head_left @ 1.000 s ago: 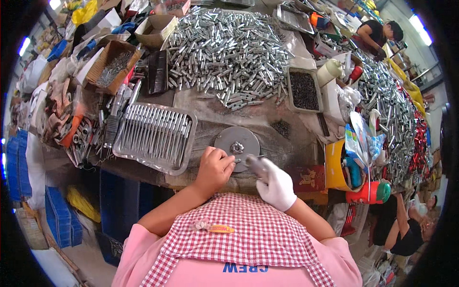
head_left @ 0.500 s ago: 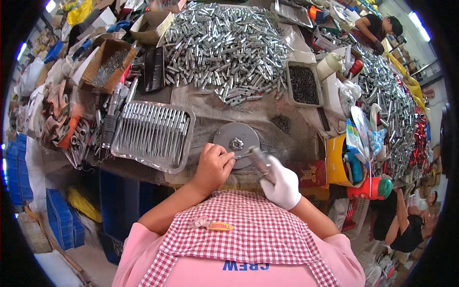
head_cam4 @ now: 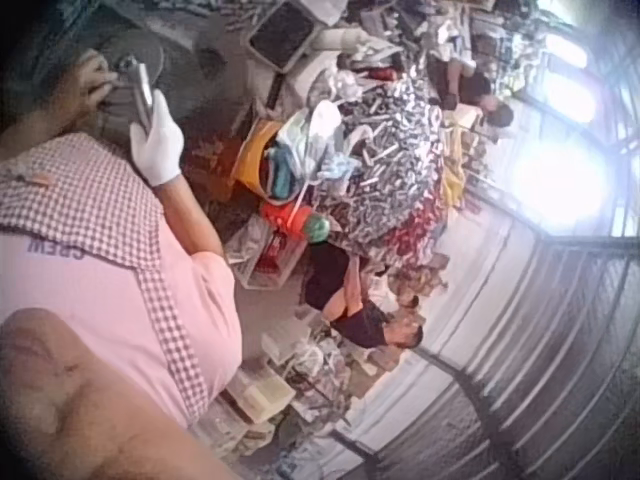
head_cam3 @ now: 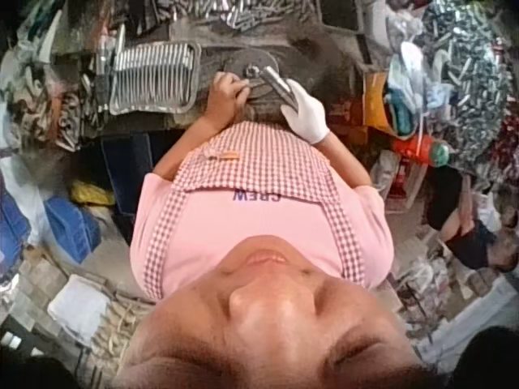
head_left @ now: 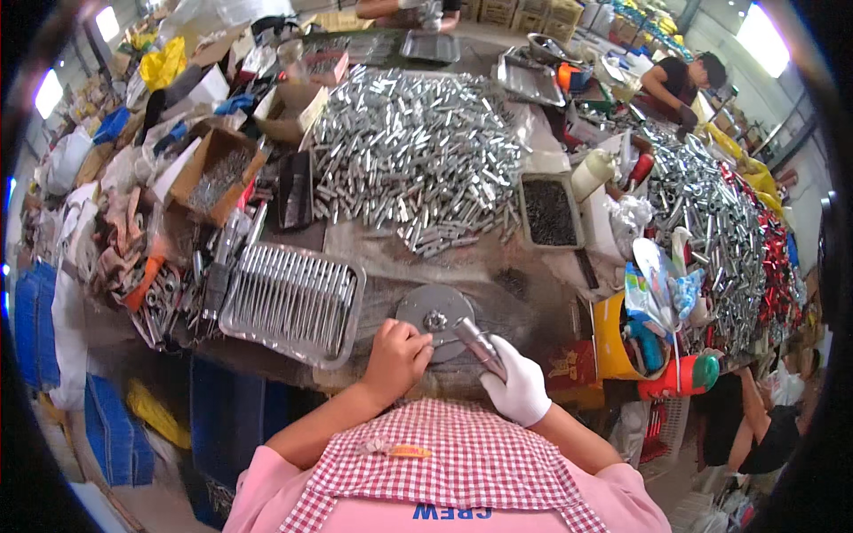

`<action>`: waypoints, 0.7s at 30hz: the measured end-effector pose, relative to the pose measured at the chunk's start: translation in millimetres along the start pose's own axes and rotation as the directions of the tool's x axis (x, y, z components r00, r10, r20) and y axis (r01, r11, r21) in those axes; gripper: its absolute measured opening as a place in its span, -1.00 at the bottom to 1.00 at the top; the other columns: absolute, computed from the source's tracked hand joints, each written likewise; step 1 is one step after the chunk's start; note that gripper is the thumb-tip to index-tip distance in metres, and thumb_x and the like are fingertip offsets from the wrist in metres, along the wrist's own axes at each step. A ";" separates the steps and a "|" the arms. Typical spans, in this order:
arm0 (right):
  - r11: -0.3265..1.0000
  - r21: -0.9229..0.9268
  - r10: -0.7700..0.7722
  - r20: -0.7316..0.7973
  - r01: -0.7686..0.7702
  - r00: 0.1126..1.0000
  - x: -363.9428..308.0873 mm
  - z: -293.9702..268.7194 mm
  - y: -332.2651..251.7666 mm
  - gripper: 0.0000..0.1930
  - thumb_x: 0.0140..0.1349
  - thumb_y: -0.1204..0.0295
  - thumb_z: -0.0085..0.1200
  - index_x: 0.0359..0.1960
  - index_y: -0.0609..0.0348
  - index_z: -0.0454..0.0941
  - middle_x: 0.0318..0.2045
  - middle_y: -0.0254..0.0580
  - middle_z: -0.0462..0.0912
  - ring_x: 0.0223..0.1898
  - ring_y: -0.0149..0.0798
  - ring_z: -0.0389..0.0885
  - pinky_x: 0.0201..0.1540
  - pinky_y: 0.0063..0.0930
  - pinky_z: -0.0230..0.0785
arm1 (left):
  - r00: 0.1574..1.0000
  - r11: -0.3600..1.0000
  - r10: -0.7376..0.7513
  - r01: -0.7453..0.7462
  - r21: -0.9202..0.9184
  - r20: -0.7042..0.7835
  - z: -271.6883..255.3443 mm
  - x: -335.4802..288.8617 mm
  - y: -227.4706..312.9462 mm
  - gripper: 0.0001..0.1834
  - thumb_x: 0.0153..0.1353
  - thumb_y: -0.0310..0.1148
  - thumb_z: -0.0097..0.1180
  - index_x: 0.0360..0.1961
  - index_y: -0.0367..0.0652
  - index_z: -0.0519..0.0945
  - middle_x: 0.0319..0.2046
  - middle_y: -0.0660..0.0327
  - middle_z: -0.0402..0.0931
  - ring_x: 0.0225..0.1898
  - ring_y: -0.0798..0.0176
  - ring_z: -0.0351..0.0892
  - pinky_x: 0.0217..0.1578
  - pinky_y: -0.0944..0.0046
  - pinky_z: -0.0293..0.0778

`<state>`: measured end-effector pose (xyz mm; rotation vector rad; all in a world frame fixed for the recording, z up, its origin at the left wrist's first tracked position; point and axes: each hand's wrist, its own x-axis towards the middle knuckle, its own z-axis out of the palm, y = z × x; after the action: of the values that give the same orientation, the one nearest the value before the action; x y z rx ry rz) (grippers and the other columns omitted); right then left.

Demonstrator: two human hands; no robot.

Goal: The person assembles metal hardware components by taking thin metal rods from a tray, fitting small metal pieces onto each rod over a round metal base by hand, and repeating the process.

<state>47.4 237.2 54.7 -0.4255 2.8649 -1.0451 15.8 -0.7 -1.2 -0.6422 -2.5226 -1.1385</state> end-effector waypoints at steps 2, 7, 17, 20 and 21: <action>0.987 0.053 -0.133 -0.287 0.154 0.949 4.6 -5.6 6.3 -0.39 0.01 0.46 0.28 0.16 0.30 0.43 -0.18 0.19 0.64 -0.23 0.16 0.68 -0.21 -0.14 0.53 | 0.997 0.996 -0.074 0.073 0.047 0.017 -3.7 -0.8 2.9 -0.78 -0.02 -0.39 0.37 -0.31 -0.19 0.71 -0.36 0.12 0.51 -0.25 0.01 0.44 -0.17 0.07 0.41; 0.976 -0.184 -0.166 -0.295 0.115 0.941 13.7 -9.8 38.9 -0.42 -0.04 0.49 0.27 0.11 0.24 0.46 -0.37 0.00 0.56 -0.32 0.07 0.56 -0.26 -0.09 0.43 | 0.999 0.991 -0.024 0.020 0.129 0.030 -0.4 7.8 12.8 -0.80 -0.01 -0.35 0.35 -0.33 -0.17 0.72 -0.35 0.16 0.52 -0.23 0.03 0.44 -0.17 0.07 0.39; 0.903 -0.192 -0.409 -0.109 0.385 0.906 32.0 4.0 1.0 -0.48 -0.06 0.33 0.31 0.01 0.06 0.50 -0.10 -0.13 0.54 0.00 0.03 0.48 0.04 -0.06 0.34 | 0.994 0.994 0.108 -0.107 -0.030 0.024 -3.8 22.2 22.7 -0.89 -0.13 -0.47 0.29 -0.50 -0.19 0.63 -0.48 0.19 0.58 -0.33 0.05 0.52 -0.26 0.09 0.46; 0.957 -0.077 -0.280 0.017 0.281 0.960 27.5 37.5 6.8 -0.75 0.07 0.38 0.21 -0.19 0.12 0.56 -0.42 -0.10 0.63 -0.31 -0.01 0.64 -0.29 -0.17 0.46 | 0.995 0.983 0.080 -0.068 -0.173 0.067 -26.3 32.1 47.7 -0.88 -0.11 -0.53 0.30 -0.48 -0.22 0.64 -0.43 0.14 0.63 -0.35 0.05 0.59 -0.29 0.16 0.52; 0.945 0.072 -0.310 -0.121 0.319 0.943 29.3 40.5 1.1 -0.82 0.15 0.39 0.17 -0.24 0.15 0.55 -0.52 -0.04 0.60 -0.44 0.06 0.63 -0.39 -0.13 0.45 | 0.997 0.962 0.012 0.010 -0.271 0.078 -30.8 32.7 48.6 -0.90 -0.07 -0.55 0.31 -0.47 -0.24 0.63 -0.43 0.15 0.64 -0.35 0.14 0.61 -0.29 0.22 0.53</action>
<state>25.1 204.7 23.9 -0.8694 2.8895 -1.2771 15.3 13.2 63.5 -0.7697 -2.4497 -1.5037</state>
